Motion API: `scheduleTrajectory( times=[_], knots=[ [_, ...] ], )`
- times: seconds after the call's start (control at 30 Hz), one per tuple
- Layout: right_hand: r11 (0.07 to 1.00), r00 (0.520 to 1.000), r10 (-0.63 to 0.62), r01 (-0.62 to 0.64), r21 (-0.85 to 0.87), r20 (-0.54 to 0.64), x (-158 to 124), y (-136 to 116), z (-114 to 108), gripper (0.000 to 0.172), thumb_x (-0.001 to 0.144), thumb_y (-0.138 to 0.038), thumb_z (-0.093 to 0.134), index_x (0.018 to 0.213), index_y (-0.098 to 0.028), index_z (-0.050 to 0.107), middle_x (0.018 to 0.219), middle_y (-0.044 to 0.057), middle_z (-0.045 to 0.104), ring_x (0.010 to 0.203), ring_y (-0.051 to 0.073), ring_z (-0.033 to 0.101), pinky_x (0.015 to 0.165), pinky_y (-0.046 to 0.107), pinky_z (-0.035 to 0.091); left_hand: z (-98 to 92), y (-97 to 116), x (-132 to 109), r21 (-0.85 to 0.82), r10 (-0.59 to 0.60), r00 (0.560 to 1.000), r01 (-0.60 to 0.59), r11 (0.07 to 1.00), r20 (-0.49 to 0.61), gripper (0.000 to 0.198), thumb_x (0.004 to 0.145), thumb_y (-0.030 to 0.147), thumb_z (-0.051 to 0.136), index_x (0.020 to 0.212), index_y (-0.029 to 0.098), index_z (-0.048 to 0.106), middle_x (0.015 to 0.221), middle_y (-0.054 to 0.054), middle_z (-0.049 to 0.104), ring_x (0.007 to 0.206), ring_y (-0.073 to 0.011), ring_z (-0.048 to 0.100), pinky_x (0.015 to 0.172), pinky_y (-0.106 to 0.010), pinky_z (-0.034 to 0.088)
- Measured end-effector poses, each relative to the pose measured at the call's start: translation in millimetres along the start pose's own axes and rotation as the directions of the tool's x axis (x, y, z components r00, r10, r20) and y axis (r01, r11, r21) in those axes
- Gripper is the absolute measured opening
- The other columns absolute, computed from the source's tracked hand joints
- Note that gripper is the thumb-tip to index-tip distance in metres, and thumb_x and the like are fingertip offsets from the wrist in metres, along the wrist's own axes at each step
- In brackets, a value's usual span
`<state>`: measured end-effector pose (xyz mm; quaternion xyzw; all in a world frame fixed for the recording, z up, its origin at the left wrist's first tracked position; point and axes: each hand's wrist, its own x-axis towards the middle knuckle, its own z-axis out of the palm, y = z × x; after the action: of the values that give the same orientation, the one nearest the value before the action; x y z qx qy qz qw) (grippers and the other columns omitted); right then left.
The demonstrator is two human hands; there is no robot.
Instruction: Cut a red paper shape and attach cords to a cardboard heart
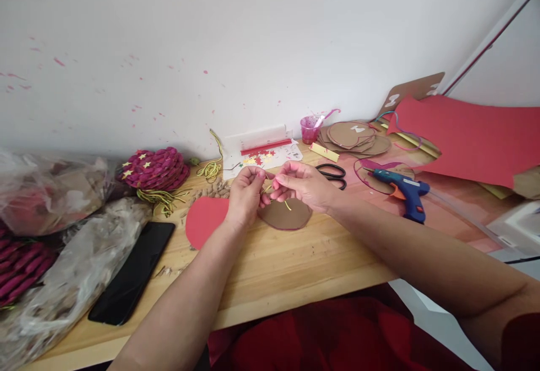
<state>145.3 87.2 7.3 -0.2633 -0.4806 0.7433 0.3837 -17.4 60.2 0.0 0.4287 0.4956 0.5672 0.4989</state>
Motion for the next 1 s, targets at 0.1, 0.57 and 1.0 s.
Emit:
scheduleTrajectory(
  times=[0.1, 0.57, 1.0],
  knots=[
    [0.993, 0.993, 0.119, -0.119, -0.009, -0.014, 2, 0, -4, 0.030, 0.073, -0.033, 0.087, 0.083, -0.017, 0.064, 0.071, -0.001, 0.069, 0.060, 0.011, 0.068, 0.055, 0.021, 0.055, -1.2, 3, -1, 0.114, 0.072, 0.996, -0.076, 0.991, 0.045, 0.034, 0.079, 0.049, 0.076, 0.088, 0.020, 0.060, 0.075, 0.004, 0.065, 0.038, -0.0053, 0.053, 0.034, -0.017, 0.038],
    [0.997, 0.989, 0.076, -0.078, -0.010, -0.126, 2, -19, -13, 0.024, 0.071, -0.029, 0.083, 0.066, -0.016, 0.062, 0.059, -0.003, 0.061, 0.049, 0.007, 0.054, 0.046, 0.020, 0.041, -1.0, 10, -2, 0.084, -0.165, 0.957, 0.149, 0.985, 0.240, 0.041, 0.072, 0.051, 0.082, 0.079, 0.012, 0.072, 0.077, -0.006, 0.071, 0.050, -0.0074, 0.060, 0.044, -0.017, 0.046],
    [1.000, 0.981, 0.019, -0.018, 0.003, -0.192, 4, -23, -15, 0.024, 0.067, -0.027, 0.085, 0.069, -0.016, 0.064, 0.057, -0.003, 0.059, 0.047, 0.007, 0.051, 0.044, 0.020, 0.039, -1.6, 13, -4, 0.135, -0.270, 0.918, 0.240, 0.961, 0.291, 0.031, 0.068, 0.040, 0.088, 0.081, 0.014, 0.077, 0.067, -0.003, 0.070, 0.049, -0.0057, 0.055, 0.046, -0.017, 0.043]
  ],
)
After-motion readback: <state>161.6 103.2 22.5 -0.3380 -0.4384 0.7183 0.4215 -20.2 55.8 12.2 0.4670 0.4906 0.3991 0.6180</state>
